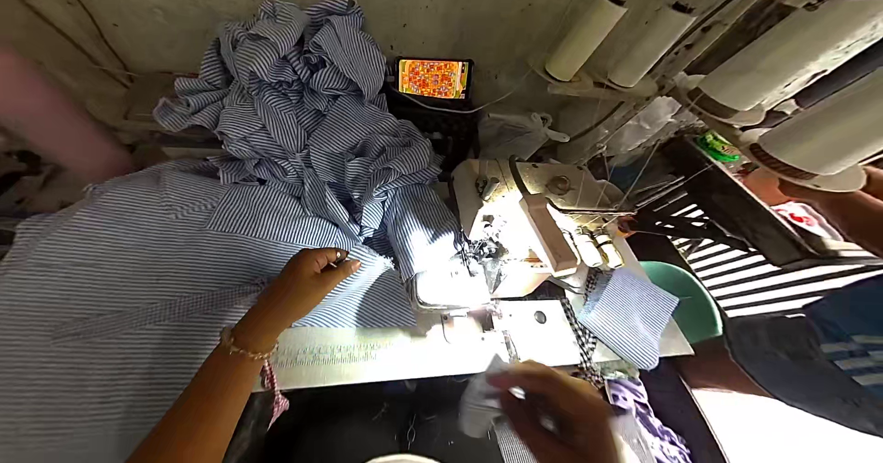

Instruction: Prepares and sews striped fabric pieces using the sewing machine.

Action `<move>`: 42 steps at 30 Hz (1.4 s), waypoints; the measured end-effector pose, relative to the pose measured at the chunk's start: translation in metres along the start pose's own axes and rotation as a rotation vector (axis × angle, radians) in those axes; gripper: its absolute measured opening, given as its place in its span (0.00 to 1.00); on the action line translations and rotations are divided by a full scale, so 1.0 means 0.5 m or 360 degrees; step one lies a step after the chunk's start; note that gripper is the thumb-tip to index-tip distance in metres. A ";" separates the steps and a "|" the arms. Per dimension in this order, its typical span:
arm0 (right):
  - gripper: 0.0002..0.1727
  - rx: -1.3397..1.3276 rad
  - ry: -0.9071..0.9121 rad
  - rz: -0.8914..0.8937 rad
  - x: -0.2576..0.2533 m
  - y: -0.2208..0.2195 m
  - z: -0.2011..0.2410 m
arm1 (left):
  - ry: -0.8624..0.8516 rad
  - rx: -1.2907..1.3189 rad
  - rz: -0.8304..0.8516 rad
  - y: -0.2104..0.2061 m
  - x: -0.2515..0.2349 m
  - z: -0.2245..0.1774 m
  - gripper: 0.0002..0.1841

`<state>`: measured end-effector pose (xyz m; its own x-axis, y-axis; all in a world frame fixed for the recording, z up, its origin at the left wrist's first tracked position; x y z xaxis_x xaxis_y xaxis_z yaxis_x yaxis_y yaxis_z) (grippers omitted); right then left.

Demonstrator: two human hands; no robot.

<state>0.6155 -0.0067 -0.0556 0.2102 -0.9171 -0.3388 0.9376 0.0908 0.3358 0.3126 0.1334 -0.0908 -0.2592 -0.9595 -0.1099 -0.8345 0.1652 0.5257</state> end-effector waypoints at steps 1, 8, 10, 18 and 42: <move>0.13 0.0021 -0.0001 -0.0002 -0.023 -0.043 -0.008 | -0.0020 0.0021 0.0029 -0.006 0.006 -0.019 0.08; 0.12 -0.0200 -0.0241 -0.0108 -0.157 -0.174 -0.060 | -0.0154 0.0063 0.0169 -0.035 0.046 -0.104 0.12; 0.09 -0.0156 -0.0218 -0.0178 -0.157 -0.175 -0.063 | -0.0206 0.0076 0.0169 -0.032 0.050 -0.101 0.12; 0.11 0.0165 0.0058 -0.0432 -0.136 -0.169 -0.054 | -0.0365 0.0270 0.0145 -0.040 0.066 -0.112 0.11; 0.16 -0.0018 -0.0182 0.0049 -0.122 -0.146 -0.072 | -0.0454 0.0018 -0.0019 0.055 0.025 -0.140 0.06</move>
<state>0.5445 0.0565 -0.0912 0.2064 -0.9521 -0.2256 0.9343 0.1233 0.3344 0.3205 0.1100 -0.0189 -0.3740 -0.8589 -0.3498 -0.8434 0.1581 0.5135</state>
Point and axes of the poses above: each hand's wrist, its own x-axis away from the middle knuckle, its own y-axis out of the back of the hand, z = x × y, the point moved 3 cm from there along -x, towards the middle knuckle, and after that the axes turned 8 degrees about -y, right-handed, at the moved point
